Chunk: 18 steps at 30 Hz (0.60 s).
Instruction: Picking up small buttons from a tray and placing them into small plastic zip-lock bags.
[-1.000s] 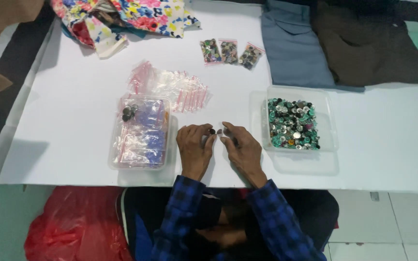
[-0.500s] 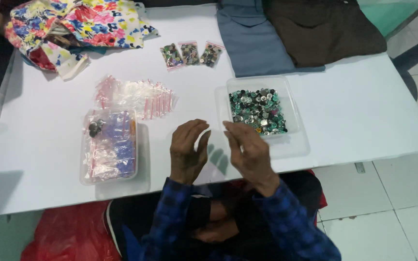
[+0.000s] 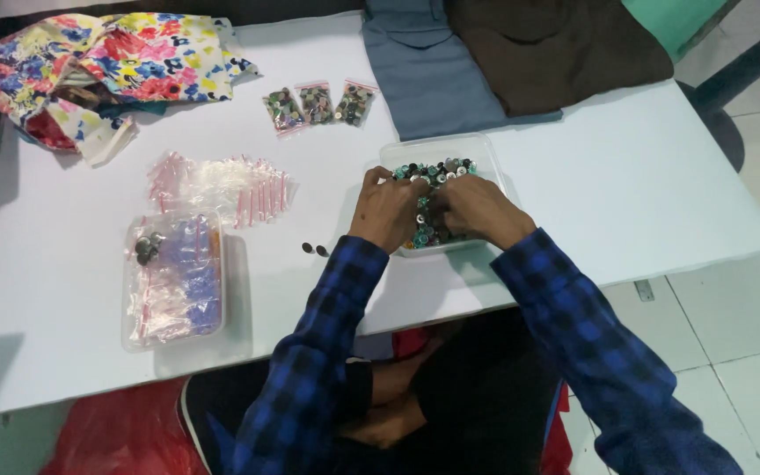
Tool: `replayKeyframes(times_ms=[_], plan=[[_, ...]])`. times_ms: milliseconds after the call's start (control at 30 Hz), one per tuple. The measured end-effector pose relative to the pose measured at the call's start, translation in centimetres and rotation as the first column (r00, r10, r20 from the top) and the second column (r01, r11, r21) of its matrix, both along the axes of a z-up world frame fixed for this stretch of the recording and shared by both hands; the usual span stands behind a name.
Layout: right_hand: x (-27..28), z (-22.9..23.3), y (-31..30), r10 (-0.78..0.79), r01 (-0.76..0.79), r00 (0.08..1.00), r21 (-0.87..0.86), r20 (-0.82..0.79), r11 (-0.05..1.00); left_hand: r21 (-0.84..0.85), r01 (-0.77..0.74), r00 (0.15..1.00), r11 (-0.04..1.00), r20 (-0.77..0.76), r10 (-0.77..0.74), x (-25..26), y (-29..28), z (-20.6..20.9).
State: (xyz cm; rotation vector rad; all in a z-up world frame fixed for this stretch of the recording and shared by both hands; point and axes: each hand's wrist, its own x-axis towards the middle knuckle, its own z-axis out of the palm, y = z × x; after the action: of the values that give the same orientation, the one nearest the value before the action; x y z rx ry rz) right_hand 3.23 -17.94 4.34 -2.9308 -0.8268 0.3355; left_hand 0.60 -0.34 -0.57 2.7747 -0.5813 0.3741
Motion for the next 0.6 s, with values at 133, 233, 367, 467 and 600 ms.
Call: replayKeyframes(times_ms=[133, 233, 367, 467, 600], plan=[[1.3, -2.9, 0.0, 0.014, -0.012, 0.997, -0.027, 0.075, 1.000, -0.048, 0.001, 0.999, 0.999, -0.034, -0.003, 0.3, 0.4, -0.1], [1.6, -3.7, 0.1, 0.063, -0.047, 0.988, -0.117, 0.142, 0.992, -0.119, 0.004, 0.999, 0.993, -0.031, -0.008, -0.1, 0.4, 0.4], [0.5, -1.2, 0.2, 0.044, -0.052, 0.969, 0.028, 0.243, 0.998, -0.128, -0.038, 0.998, 0.991, -0.063, 0.030, -1.3, 0.2, 2.4], [0.6, 0.3, -0.7, -0.057, -0.014, 0.973, 0.303, 0.225, 0.953, -0.183, -0.064, 0.996, 0.981, -0.081, 0.050, -0.8, 0.1, 1.8], [0.1, 1.4, -1.4, -0.166, 0.164, 0.984, 0.706, -0.066, 0.689, -0.354, -0.075, 0.993, 0.932, -0.109, 0.038, -0.8, 0.2, 2.9]])
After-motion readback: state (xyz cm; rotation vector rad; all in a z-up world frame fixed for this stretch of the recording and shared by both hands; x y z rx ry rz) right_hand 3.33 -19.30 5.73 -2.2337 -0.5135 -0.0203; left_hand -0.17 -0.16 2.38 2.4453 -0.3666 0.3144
